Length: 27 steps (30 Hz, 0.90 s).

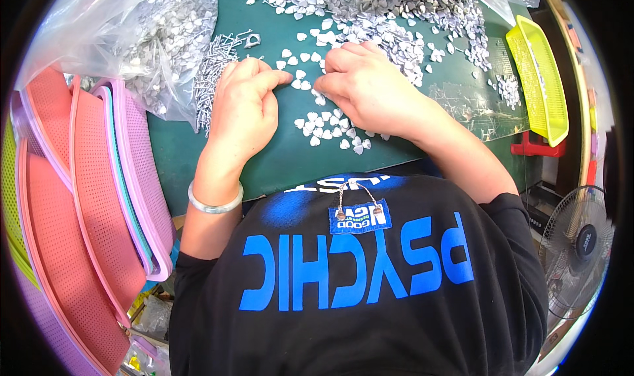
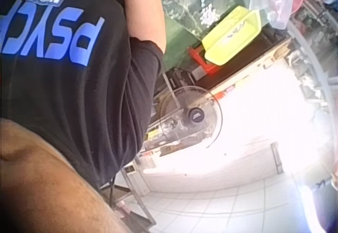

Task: The person sits at a green table and uses both hands to pick up small silver heart-shaped pieces and metal pins. They insert the pins into the hearts and place the assembled items into a yellow basket. The person occasionally gathers more pieces from a purple tray and a plastic bag.

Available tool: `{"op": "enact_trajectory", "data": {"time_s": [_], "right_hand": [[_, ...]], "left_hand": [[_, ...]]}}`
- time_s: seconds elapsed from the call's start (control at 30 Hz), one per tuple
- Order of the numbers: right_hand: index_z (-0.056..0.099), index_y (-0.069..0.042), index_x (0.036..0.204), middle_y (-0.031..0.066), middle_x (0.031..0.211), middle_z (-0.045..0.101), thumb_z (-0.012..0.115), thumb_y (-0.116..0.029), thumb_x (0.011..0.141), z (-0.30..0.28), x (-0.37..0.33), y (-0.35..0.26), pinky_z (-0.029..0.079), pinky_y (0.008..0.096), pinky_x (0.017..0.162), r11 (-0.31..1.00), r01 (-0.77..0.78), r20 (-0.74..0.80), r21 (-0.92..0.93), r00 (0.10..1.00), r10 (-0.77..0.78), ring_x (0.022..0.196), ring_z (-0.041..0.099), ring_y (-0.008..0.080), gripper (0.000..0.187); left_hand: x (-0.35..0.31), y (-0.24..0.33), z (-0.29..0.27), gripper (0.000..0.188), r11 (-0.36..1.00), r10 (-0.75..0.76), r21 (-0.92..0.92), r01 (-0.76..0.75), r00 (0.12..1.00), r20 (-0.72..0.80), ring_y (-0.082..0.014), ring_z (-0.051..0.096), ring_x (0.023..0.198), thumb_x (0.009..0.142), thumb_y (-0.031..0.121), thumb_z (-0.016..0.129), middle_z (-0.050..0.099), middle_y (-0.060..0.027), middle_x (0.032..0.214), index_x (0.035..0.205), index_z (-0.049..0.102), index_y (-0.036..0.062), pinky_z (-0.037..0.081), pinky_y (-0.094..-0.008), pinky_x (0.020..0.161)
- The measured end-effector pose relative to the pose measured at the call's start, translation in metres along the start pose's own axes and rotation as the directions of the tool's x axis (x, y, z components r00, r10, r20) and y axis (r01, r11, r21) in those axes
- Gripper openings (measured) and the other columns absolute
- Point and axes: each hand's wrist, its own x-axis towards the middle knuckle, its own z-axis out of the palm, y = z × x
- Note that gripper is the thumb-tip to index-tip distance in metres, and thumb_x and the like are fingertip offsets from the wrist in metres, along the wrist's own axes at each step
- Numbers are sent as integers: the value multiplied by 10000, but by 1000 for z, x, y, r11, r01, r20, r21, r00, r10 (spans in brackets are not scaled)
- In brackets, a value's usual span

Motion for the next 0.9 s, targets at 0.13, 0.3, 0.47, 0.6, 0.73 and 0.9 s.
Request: {"op": "enact_trajectory", "data": {"time_s": [0.13, 0.3, 0.47, 0.6, 0.73, 0.9], "right_hand": [[704, -92, 873, 83, 916, 584, 599, -72, 749, -1, 0, 1, 417, 374, 837, 996, 3, 17, 85, 1000, -4, 947, 560, 249, 163], [704, -78, 927, 63, 826, 532, 617, -37, 750, 3, -1, 0, 412, 366, 790, 994, 62, -32, 93, 998, -59, 856, 541, 253, 202], [707, -72, 940, 69, 856, 541, 598, 6, 737, -6, -1, 13, 417, 375, 802, 997, -16, -120, 71, 993, 24, 870, 538, 266, 244], [709, -71, 953, 77, 921, 554, 589, 21, 730, -9, -3, 16, 416, 367, 822, 994, -105, -136, -21, 986, 102, 921, 534, 272, 270], [714, -74, 983, 89, 1009, 566, 588, 24, 721, -9, -7, 12, 411, 369, 844, 995, -44, -72, -89, 997, 38, 979, 528, 286, 306], [716, -123, 1047, 107, 1151, 556, 589, -11, 735, -10, 0, 14, 380, 407, 939, 991, -91, -71, -95, 994, 85, 1091, 492, 295, 355]], "left_hand": [[0, 0, 2, 301, 1000, 0, 8, 0, 1000, 11, -260, 523, 812, 738, -83, 515, 567, -81, 804, 916, 716, 52, 432, -344, 768], [-1, 0, 0, 315, 999, 32, -1, -32, 998, 51, -265, 523, 829, 723, -91, 507, 570, -81, 814, 913, 714, 51, 432, -353, 777], [1, -1, 0, 282, 998, 7, 64, -1, 996, -88, -279, 524, 878, 691, -66, 564, 587, -72, 896, 866, 727, 83, 426, -384, 812], [2, 0, 5, 301, 972, -10, 229, 46, 988, -155, -284, 522, 980, 694, -54, 569, 591, -72, 1009, 903, 731, 89, 387, -405, 892], [-1, 1, 1, 367, 972, 3, 233, 10, 998, -57, -291, 514, 1048, 739, -64, 506, 583, -95, 1082, 1000, 713, 92, 360, -407, 957], [6, 3, 1, 426, 985, -2, 173, 6, 1000, -28, -319, 490, 1144, 741, -68, 494, 585, -98, 1172, 1092, 679, 89, 335, -418, 1001]]}}
